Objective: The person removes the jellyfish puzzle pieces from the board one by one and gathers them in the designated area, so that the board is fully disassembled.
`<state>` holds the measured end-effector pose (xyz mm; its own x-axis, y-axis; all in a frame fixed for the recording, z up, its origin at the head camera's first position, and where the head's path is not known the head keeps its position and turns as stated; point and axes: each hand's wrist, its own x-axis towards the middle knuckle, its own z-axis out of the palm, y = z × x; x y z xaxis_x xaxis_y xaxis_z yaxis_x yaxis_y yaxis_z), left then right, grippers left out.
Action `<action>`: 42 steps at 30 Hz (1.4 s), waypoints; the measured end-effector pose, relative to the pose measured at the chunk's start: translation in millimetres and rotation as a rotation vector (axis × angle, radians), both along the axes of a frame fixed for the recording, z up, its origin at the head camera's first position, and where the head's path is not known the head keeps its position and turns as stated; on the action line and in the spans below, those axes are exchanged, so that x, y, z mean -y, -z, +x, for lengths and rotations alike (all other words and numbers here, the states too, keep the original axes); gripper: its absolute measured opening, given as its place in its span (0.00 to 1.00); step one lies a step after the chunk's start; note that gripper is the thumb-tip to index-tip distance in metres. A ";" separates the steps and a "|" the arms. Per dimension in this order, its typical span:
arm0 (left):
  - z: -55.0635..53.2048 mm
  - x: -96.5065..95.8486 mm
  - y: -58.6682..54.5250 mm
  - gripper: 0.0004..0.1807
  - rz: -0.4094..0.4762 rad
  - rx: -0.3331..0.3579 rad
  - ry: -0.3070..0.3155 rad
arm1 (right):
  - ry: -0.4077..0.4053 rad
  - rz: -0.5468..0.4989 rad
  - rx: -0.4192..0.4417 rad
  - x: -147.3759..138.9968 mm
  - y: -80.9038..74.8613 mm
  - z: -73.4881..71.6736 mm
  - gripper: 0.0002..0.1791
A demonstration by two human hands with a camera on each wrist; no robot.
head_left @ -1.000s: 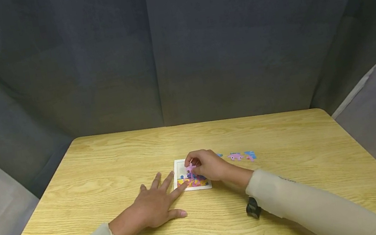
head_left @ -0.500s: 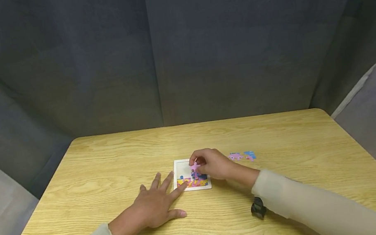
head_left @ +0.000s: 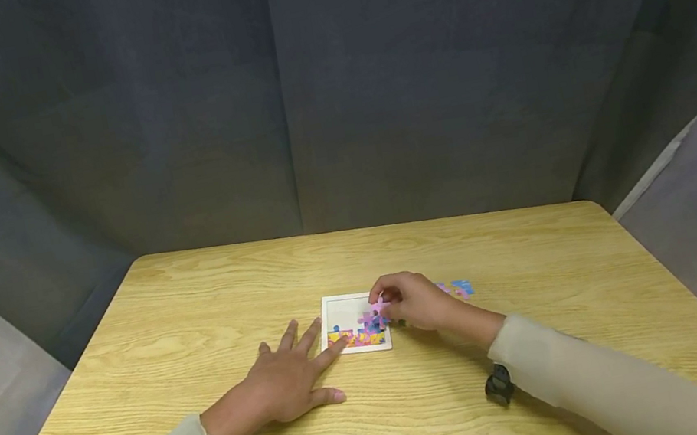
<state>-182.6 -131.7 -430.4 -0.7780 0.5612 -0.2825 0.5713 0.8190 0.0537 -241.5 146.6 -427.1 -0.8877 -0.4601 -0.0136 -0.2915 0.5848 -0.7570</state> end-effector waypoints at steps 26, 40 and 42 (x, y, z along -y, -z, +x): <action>1.9 0.5 -1.6 0.46 0.025 0.008 0.004 | 0.167 -0.107 0.092 -69.1 4.0 13.3 0.15; 0.9 0.8 -0.8 0.46 0.026 -0.001 0.011 | 0.190 -0.048 0.053 -85.5 13.7 19.4 0.13; 0.9 0.9 -1.0 0.46 0.025 -0.002 0.010 | 0.194 -0.032 0.043 -85.9 13.3 20.1 0.13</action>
<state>-181.7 -132.6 -429.4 -0.7727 0.5761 -0.2666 0.5798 0.8115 0.0733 -221.4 232.6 -440.4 -0.9588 -0.2811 -0.0417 -0.1424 0.6023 -0.7855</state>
